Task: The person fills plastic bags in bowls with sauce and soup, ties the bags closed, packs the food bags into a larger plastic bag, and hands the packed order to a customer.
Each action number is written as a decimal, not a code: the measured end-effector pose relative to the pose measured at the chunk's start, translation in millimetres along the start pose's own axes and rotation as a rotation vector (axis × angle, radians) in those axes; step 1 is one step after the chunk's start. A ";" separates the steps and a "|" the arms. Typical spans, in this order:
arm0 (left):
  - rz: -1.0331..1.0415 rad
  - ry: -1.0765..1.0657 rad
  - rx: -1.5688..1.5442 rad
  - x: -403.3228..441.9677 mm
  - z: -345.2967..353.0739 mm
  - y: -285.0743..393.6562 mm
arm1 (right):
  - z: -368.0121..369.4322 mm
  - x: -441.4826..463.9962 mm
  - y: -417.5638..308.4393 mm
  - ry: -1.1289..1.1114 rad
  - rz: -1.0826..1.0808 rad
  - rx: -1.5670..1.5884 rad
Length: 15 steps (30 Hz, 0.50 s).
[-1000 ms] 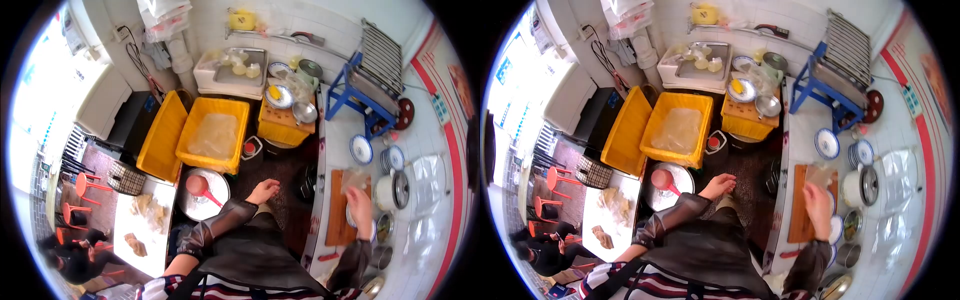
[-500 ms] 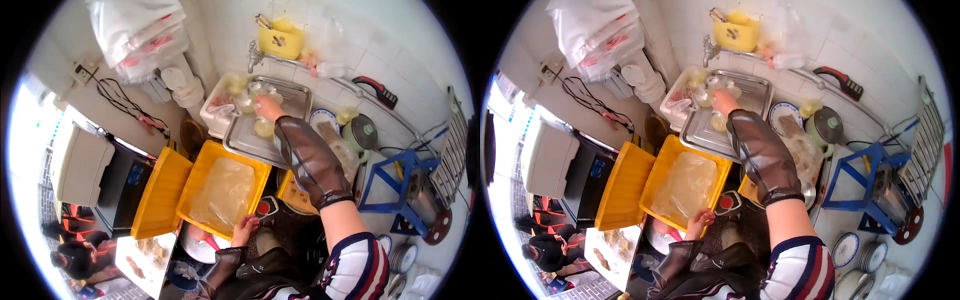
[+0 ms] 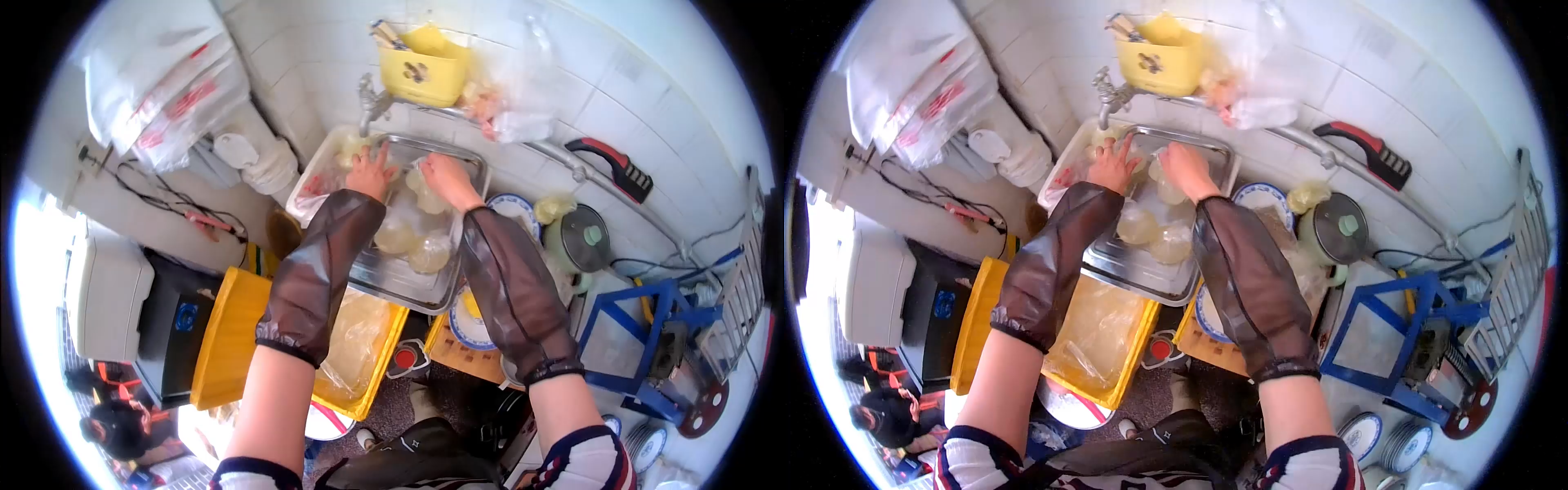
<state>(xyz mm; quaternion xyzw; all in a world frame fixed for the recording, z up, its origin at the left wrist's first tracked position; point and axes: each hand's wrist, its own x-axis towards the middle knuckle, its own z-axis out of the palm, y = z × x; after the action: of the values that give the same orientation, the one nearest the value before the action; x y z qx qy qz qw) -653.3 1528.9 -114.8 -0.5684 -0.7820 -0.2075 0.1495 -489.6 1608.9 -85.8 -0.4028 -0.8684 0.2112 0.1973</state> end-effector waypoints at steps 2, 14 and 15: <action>0.043 -0.127 0.013 7.1 21.4 -2.1 | -44.4 -52.8 -5.2 0.147 -0.011 0.262; 0.067 0.263 -1.145 -83.4 -132.6 -10.2 | -125.0 -585.4 -94.4 0.156 0.692 0.420; 0.007 0.148 -0.940 -134.6 -188.6 41.4 | -110.5 -635.0 -118.9 0.218 0.768 0.422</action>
<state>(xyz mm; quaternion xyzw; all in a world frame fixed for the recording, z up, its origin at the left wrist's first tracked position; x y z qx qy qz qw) -572.7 1335.5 -7.7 -0.5607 -0.5885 -0.5785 -0.0678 -126.8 1064.9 -40.9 -0.6666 -0.5682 0.3981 0.2727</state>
